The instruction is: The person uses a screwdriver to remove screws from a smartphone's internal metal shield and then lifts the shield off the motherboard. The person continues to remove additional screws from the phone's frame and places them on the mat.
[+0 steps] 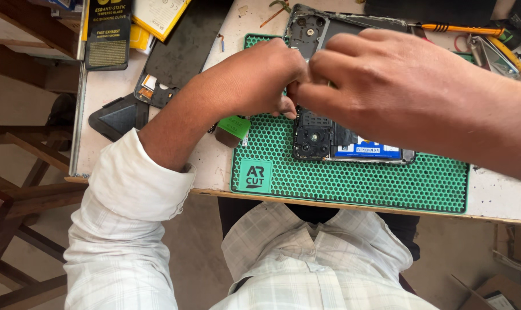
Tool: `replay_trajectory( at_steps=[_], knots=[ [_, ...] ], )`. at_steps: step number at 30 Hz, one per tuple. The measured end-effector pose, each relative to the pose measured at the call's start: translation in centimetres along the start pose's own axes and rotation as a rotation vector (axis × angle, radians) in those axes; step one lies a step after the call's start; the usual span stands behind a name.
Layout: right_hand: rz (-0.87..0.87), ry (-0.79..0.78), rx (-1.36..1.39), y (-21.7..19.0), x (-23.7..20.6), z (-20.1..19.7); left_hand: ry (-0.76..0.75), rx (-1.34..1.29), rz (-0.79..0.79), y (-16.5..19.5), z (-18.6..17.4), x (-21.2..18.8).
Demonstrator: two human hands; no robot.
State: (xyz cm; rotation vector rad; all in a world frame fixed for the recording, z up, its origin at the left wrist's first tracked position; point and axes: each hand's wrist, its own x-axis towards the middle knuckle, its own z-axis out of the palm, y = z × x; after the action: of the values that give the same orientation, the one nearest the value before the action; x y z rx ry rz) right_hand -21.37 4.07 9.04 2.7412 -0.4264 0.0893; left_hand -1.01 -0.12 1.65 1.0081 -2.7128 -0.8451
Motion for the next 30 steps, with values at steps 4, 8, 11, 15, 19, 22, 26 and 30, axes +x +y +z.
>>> replay_trajectory(
  at_steps=[4, 8, 11, 15, 19, 22, 26, 30],
  knots=[
    [0.126, -0.362, -0.099, -0.2, 0.0, -0.2, -0.02, -0.064, 0.001, 0.2, -0.1, 0.0],
    [-0.047, 0.208, 0.153, -0.1, -0.2, -0.3, -0.034, 0.015, -0.049, 0.3, -0.3, 0.1],
    [0.124, -0.486, -0.129, -0.3, -0.3, -0.3, -0.047, -0.028, -0.025, 0.3, -0.3, 0.0],
    [0.027, -0.097, 0.069, -0.1, -0.1, -0.2, 0.009, 0.012, 0.036, 0.2, -0.2, -0.1],
    [0.082, -0.284, 0.012, -0.2, -0.2, -0.2, -0.005, 0.026, -0.003, 0.1, 0.0, 0.0],
    [0.142, -0.372, 0.064, -0.1, -0.4, -0.1, 0.005, -0.013, 0.019, 0.1, 0.1, 0.0],
    [-0.03, 0.182, 0.218, 0.3, -0.5, 0.4, -0.008, 0.08, -0.013, 0.1, 0.0, 0.1],
    [0.121, -0.332, 0.028, 0.0, -0.9, 0.8, -0.011, -0.006, 0.028, 0.1, -0.1, 0.1]
  ],
)
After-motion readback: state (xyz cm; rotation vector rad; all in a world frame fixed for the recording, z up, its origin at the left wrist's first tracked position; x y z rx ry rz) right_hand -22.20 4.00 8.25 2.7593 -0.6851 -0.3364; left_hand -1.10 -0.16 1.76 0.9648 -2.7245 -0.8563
